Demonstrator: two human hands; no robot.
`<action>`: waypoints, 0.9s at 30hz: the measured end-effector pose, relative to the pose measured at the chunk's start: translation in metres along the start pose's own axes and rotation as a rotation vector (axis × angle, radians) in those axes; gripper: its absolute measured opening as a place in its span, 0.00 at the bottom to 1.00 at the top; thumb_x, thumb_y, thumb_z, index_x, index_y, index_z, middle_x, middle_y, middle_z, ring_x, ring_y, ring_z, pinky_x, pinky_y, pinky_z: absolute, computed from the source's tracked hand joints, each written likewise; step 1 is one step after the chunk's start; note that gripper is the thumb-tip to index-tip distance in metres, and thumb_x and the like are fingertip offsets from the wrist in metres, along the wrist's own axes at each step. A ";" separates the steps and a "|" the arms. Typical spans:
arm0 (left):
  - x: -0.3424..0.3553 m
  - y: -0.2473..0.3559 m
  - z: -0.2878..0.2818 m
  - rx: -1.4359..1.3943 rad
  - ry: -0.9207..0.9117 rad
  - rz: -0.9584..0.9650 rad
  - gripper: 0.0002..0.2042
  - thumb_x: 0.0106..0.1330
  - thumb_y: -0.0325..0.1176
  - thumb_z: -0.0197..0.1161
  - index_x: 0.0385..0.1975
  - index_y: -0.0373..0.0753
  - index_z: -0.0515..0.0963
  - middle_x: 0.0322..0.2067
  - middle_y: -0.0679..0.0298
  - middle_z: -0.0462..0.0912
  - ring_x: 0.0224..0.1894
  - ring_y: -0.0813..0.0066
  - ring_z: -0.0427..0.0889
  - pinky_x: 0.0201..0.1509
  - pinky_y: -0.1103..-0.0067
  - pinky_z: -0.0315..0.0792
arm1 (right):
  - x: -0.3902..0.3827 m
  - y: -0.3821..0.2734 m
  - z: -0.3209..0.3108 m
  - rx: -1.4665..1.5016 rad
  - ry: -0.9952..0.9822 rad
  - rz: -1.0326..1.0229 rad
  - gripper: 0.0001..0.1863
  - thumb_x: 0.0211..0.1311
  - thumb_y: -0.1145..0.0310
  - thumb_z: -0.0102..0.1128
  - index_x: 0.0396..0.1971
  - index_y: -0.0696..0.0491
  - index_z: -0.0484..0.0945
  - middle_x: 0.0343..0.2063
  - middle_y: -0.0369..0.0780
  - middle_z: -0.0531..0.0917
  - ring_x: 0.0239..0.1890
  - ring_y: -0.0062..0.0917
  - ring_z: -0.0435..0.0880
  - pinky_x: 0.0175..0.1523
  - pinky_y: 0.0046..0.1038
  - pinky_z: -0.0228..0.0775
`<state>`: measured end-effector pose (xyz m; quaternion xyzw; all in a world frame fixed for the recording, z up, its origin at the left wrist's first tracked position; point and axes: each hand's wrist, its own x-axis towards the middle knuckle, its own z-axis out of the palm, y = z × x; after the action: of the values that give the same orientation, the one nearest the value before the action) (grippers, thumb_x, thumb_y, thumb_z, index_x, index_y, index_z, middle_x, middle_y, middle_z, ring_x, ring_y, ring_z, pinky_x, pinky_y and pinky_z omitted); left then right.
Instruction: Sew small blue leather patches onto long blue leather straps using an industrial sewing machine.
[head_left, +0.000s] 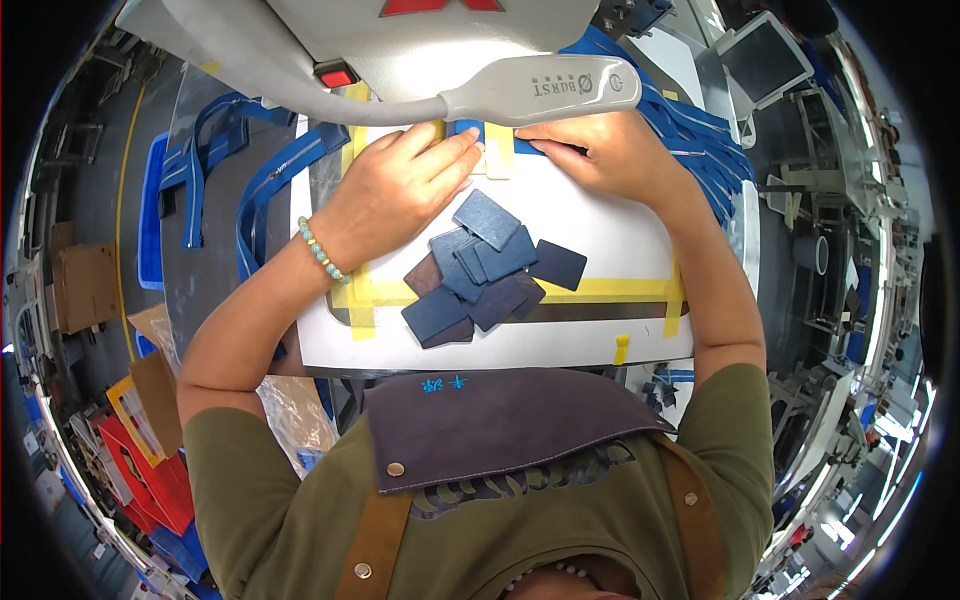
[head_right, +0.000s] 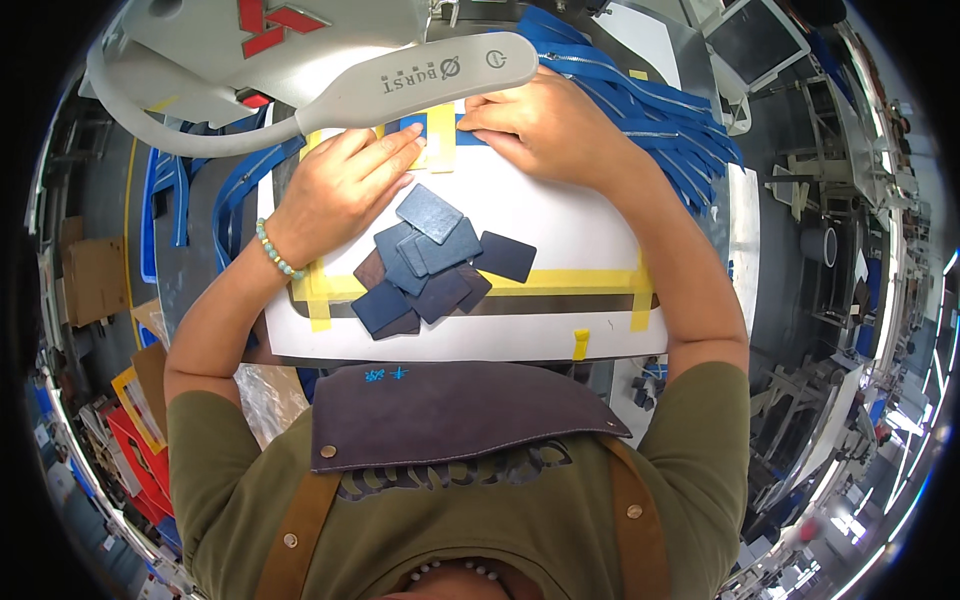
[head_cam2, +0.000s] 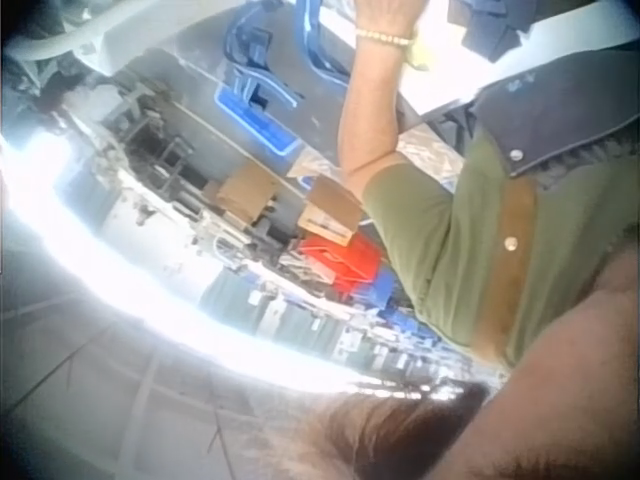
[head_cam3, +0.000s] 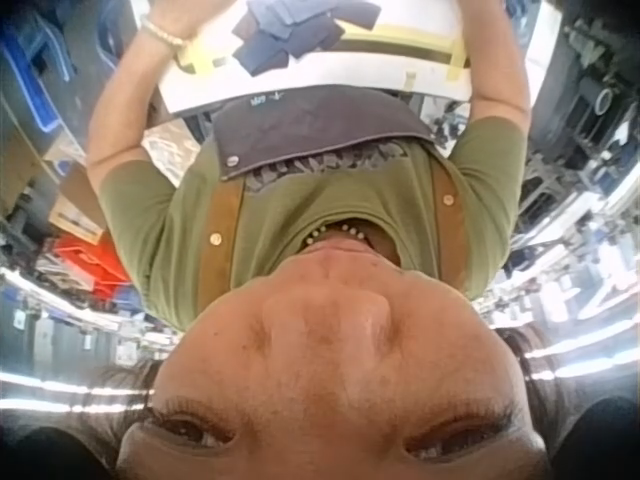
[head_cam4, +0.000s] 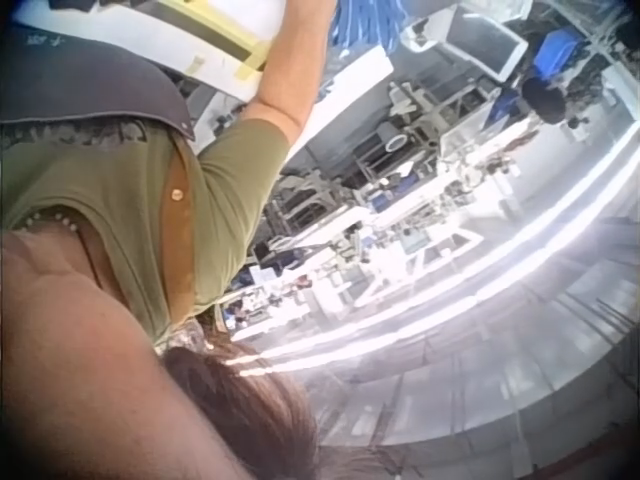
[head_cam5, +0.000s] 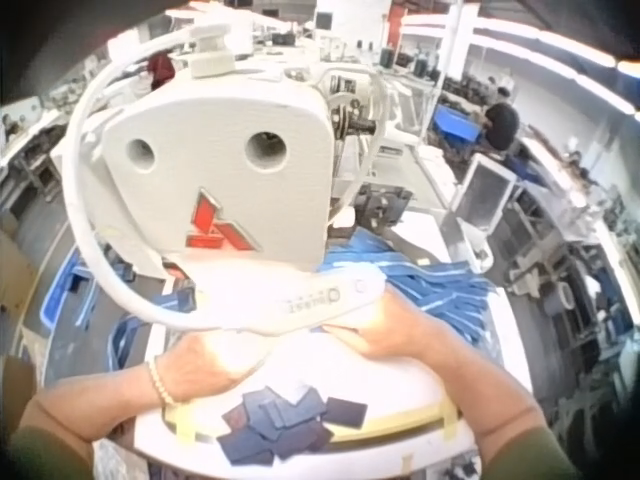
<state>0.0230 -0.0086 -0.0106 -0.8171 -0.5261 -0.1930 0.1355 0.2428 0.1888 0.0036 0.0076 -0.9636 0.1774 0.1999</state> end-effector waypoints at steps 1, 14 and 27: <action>0.000 0.000 0.000 0.002 -0.001 -0.004 0.16 0.62 0.33 0.73 0.50 0.39 0.86 0.54 0.66 0.88 0.44 0.72 0.84 0.47 0.76 0.80 | 0.001 0.001 0.001 0.002 -0.004 -0.004 0.10 0.61 0.72 0.70 0.43 0.49 0.90 0.44 0.35 0.90 0.49 0.35 0.86 0.58 0.38 0.75; 0.001 0.004 0.002 0.101 0.000 0.032 0.14 0.63 0.30 0.64 0.48 0.35 0.84 0.45 0.64 0.86 0.48 0.69 0.84 0.45 0.78 0.78 | 0.005 -0.007 -0.002 -0.050 0.041 -0.035 0.10 0.58 0.70 0.74 0.40 0.50 0.90 0.44 0.34 0.90 0.48 0.33 0.87 0.56 0.38 0.77; -0.003 0.000 0.005 0.058 0.025 0.029 0.14 0.62 0.31 0.68 0.46 0.35 0.84 0.45 0.63 0.86 0.42 0.69 0.83 0.45 0.76 0.80 | 0.010 -0.027 0.011 0.013 -0.034 -0.087 0.17 0.57 0.76 0.67 0.48 0.56 0.88 0.50 0.40 0.88 0.53 0.36 0.87 0.59 0.38 0.79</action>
<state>0.0226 -0.0089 -0.0161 -0.8178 -0.5179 -0.1858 0.1687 0.2319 0.1604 0.0066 0.0538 -0.9644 0.1744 0.1912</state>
